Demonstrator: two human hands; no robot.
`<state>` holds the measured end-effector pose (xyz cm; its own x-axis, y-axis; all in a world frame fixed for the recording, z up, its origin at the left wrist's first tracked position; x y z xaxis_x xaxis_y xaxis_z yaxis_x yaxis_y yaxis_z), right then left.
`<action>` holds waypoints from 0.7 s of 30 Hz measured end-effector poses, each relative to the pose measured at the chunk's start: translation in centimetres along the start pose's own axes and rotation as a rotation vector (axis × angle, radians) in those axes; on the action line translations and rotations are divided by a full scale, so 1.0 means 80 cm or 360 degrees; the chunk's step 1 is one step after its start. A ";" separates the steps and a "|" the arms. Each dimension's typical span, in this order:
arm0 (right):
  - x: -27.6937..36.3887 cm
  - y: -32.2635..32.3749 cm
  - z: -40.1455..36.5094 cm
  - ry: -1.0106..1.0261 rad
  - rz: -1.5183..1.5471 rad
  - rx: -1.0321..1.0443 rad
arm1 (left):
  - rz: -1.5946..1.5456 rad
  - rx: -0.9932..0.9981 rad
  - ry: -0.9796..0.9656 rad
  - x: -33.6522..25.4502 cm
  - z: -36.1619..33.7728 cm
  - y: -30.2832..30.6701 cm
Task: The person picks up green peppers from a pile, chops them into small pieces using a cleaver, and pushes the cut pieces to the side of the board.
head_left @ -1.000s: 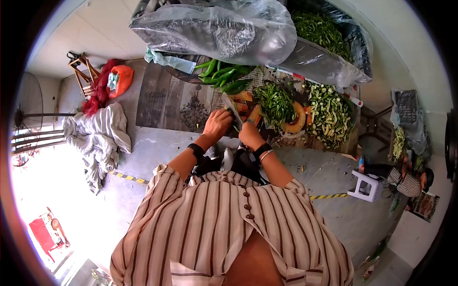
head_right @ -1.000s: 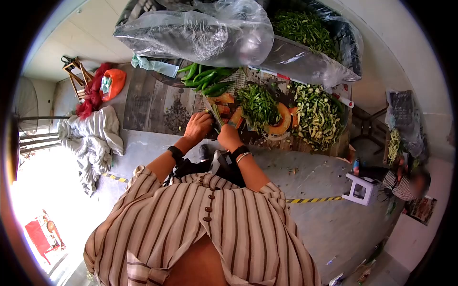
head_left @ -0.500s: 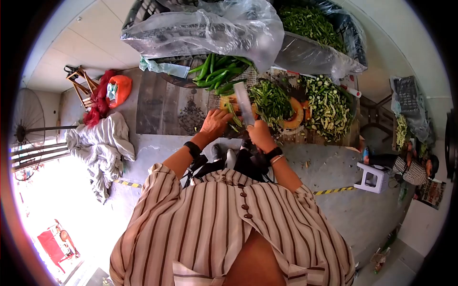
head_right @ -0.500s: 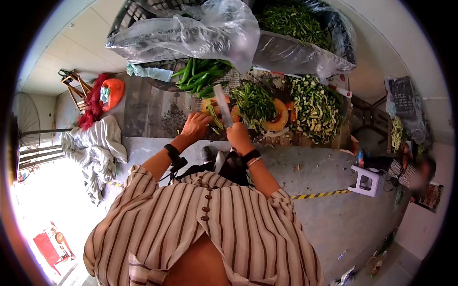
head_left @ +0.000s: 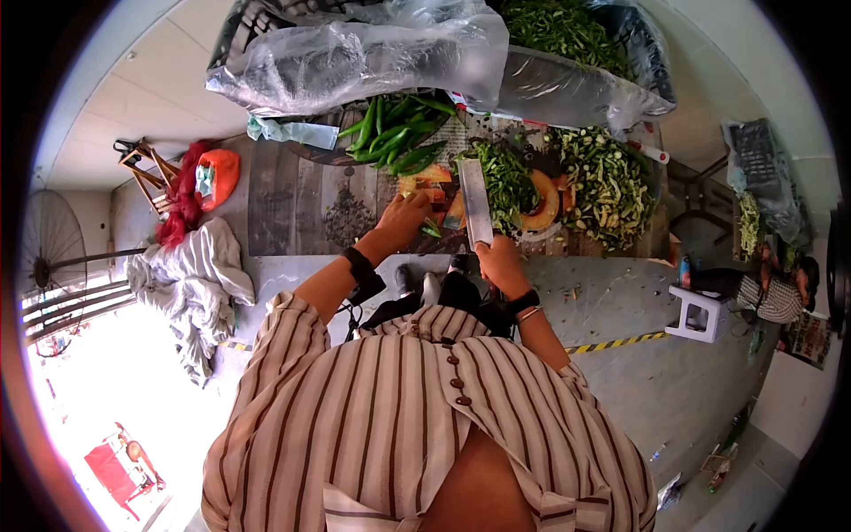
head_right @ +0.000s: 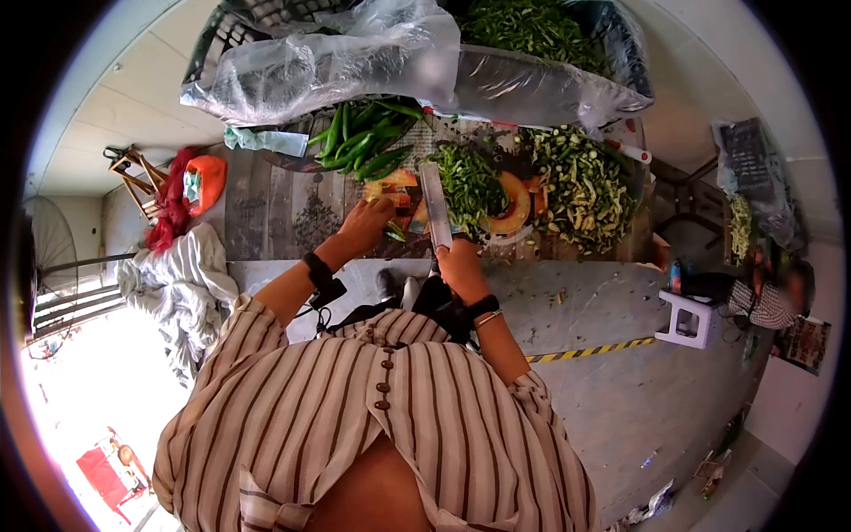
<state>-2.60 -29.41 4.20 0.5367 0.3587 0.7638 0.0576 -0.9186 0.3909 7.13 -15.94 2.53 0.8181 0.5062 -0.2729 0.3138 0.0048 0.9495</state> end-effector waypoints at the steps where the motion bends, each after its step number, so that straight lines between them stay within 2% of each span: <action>1: -0.002 -0.005 0.002 0.0005 0.0006 0.0044 | 0.0047 0.0018 0.0078 0.005 -0.004 -0.002; 4: -0.015 -0.012 0.008 0.0006 0.0028 -0.0001 | -0.0112 -0.0129 0.0137 0.011 -0.019 0.008; 8: -0.021 -0.018 0.011 0.0012 0.0017 0.0023 | -0.0027 -0.0127 0.0232 0.016 -0.035 0.004; 10: -0.021 -0.023 0.013 0.0064 -0.0080 0.0056 | -0.0106 -0.0307 0.0212 0.014 -0.044 0.015; 16: -0.025 -0.049 0.019 0.0254 -0.0329 0.0125 | -0.0329 -0.0382 0.0254 0.022 -0.061 0.004; 21: -0.038 -0.073 0.024 0.0239 -0.0345 0.0191 | -0.0523 -0.0418 0.0298 0.023 -0.077 -0.003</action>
<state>-2.91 -25.49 -1.37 0.3709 0.5613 0.7399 0.2615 -0.8276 0.4967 5.58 -9.71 2.79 0.5868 0.5882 -0.5565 0.3896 0.3973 0.8309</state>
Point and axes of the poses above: each hand's wrist, its own z-axis towards the middle knuckle, its own y-axis out of the back of the hand, x = y × z, the point moved 9 cm from there along z, towards the middle knuckle, and after that the axes turned 6 degrees about x, right-handed, at the moved point
